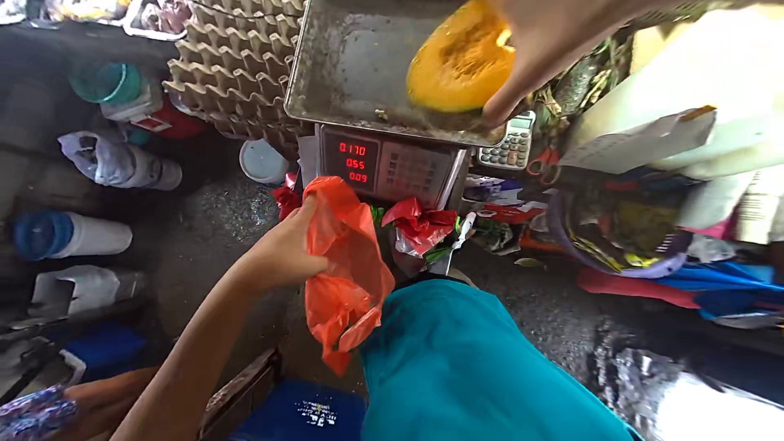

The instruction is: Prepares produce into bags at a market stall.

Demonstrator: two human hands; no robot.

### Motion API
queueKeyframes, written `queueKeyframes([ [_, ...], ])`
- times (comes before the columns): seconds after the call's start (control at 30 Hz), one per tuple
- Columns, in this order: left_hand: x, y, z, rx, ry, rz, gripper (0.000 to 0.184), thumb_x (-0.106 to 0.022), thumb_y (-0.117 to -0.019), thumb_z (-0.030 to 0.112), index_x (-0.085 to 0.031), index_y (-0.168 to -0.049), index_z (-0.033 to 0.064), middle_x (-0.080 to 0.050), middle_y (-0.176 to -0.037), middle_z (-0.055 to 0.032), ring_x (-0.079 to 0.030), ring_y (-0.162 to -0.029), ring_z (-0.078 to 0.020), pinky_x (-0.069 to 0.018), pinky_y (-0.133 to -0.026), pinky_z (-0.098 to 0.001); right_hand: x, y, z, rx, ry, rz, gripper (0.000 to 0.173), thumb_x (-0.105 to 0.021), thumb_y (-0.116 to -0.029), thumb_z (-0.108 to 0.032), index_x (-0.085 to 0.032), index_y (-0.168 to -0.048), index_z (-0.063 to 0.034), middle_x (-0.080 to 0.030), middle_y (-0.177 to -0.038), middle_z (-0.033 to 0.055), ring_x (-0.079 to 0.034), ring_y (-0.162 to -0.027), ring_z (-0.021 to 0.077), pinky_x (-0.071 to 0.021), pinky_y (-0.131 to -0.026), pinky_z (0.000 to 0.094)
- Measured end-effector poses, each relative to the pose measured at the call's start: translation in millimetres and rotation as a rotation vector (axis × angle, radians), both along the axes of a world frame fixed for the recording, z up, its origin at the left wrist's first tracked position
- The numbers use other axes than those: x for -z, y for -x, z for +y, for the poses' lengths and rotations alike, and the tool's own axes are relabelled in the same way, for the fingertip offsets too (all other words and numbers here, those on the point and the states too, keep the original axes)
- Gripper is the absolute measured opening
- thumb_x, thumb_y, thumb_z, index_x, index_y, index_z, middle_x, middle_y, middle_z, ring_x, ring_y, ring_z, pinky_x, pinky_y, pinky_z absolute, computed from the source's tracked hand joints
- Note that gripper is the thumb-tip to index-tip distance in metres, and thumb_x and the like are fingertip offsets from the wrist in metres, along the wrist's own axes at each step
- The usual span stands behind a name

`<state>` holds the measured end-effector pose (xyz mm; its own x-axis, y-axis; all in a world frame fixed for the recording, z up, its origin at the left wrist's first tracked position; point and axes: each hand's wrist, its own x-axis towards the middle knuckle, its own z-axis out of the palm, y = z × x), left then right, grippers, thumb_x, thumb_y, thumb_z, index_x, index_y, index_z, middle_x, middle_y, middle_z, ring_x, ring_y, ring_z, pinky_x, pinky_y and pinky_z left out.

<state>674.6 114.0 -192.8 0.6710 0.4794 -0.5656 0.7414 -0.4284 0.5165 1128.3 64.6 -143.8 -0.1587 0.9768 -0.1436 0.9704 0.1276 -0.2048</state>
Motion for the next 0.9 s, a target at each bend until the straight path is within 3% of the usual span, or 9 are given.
queueKeyframes([
  [0.1,-4,-8,-7,-0.007,-0.059,-0.017,0.111,-0.084,-0.0765,0.005,-0.016,-0.164,0.0098,-0.040,-0.155,-0.0213,-0.054,-0.131,-0.0375,-0.0493,-0.101,-0.0599,-56,56,-47,0.149,0.313,0.246,0.056,-0.071,-0.0775,-0.074,-0.069,-0.095,-0.0212,-0.065,-0.079,-0.0046,-0.061,-0.072,0.0072,-0.0495,-0.060,0.0349],
  [0.17,-15,-5,-12,0.012,-0.058,-0.082,0.106,-0.085,-0.0784,0.008,-0.021,-0.163,0.0102,-0.038,-0.158,-0.0183,-0.053,-0.133,-0.0339,-0.0486,-0.103,-0.0565,-67,112,-93,0.290,0.403,0.581,0.029,-0.055,-0.0977,-0.045,-0.073,-0.106,-0.0234,-0.072,-0.093,-0.0091,-0.065,-0.084,0.0013,-0.0536,-0.073,0.0233],
  [0.27,-32,11,-18,0.059,0.001,-0.206,0.108,-0.087,-0.0742,0.008,-0.025,-0.162,0.0146,-0.045,-0.153,-0.0146,-0.059,-0.126,-0.0249,-0.0547,-0.098,-0.0482,-39,195,-121,0.503,0.519,1.100,0.029,-0.042,-0.0999,-0.030,-0.067,-0.108,-0.0162,-0.069,-0.092,-0.0044,-0.065,-0.083,0.0037,-0.0545,-0.072,0.0241],
  [0.4,-51,42,-37,0.159,-0.181,-0.101,0.126,-0.086,-0.0657,0.005,-0.012,-0.166,0.0262,-0.036,-0.161,-0.0124,-0.066,-0.110,-0.0336,-0.0574,-0.083,-0.0581,69,270,-104,0.417,0.667,1.504,0.035,-0.053,-0.0945,-0.049,-0.065,-0.111,-0.0206,-0.068,-0.095,-0.0073,-0.065,-0.086,0.0020,-0.0558,-0.072,0.0256],
  [0.53,-37,71,-77,0.232,-0.566,-0.193,0.101,-0.070,-0.0781,0.000,-0.024,-0.165,0.0228,-0.032,-0.164,-0.0154,-0.065,-0.059,-0.0279,-0.0533,-0.049,-0.0493,144,343,-67,0.334,0.542,1.223,0.049,-0.072,-0.0937,-0.043,-0.068,-0.117,-0.0002,-0.070,-0.108,0.0136,-0.066,-0.100,0.0200,-0.0521,-0.091,0.0459],
  [0.6,-17,81,-86,0.247,-1.022,-0.466,0.064,-0.064,-0.0923,0.007,-0.048,-0.154,0.0082,-0.060,-0.142,-0.0166,-0.066,-0.060,-0.0230,-0.0492,-0.047,-0.0393,176,366,-57,0.219,0.380,0.983,0.054,-0.074,-0.0922,-0.039,-0.065,-0.122,0.0046,-0.069,-0.113,0.0214,-0.067,-0.105,0.0291,-0.0530,-0.094,0.0509],
  [0.7,0,95,-61,0.228,-1.457,-0.778,0.028,-0.068,-0.0970,0.012,-0.070,-0.123,0.0011,-0.072,-0.107,-0.0155,-0.065,-0.086,-0.0297,-0.0490,-0.074,-0.0413,191,394,-56,0.243,0.539,0.479,0.051,-0.068,-0.0987,-0.031,-0.061,-0.127,0.0103,-0.061,-0.128,0.0316,-0.058,-0.123,0.0470,-0.0448,-0.097,0.0684],
  [0.77,2,97,-55,0.111,-1.219,-0.655,0.024,-0.060,-0.0982,0.007,-0.062,-0.120,-0.0023,-0.068,-0.116,-0.0193,-0.061,-0.119,-0.0358,-0.0445,-0.106,-0.0497,225,405,-66,0.229,0.549,0.333,0.047,-0.065,-0.0999,-0.026,-0.060,-0.128,0.0115,-0.060,-0.132,0.0323,-0.057,-0.124,0.0494,-0.0444,-0.096,0.0702],
  [0.9,35,102,-38,0.029,-0.175,-0.359,0.041,-0.046,-0.0975,-0.005,-0.047,-0.138,0.0019,-0.070,-0.103,-0.0154,-0.069,-0.085,-0.0257,-0.0581,-0.071,-0.0460,258,402,-95,0.353,0.576,0.315,0.037,-0.068,-0.0961,-0.019,-0.066,-0.118,0.0116,-0.064,-0.124,0.0310,-0.059,-0.119,0.0490,-0.0461,-0.096,0.0701],
])
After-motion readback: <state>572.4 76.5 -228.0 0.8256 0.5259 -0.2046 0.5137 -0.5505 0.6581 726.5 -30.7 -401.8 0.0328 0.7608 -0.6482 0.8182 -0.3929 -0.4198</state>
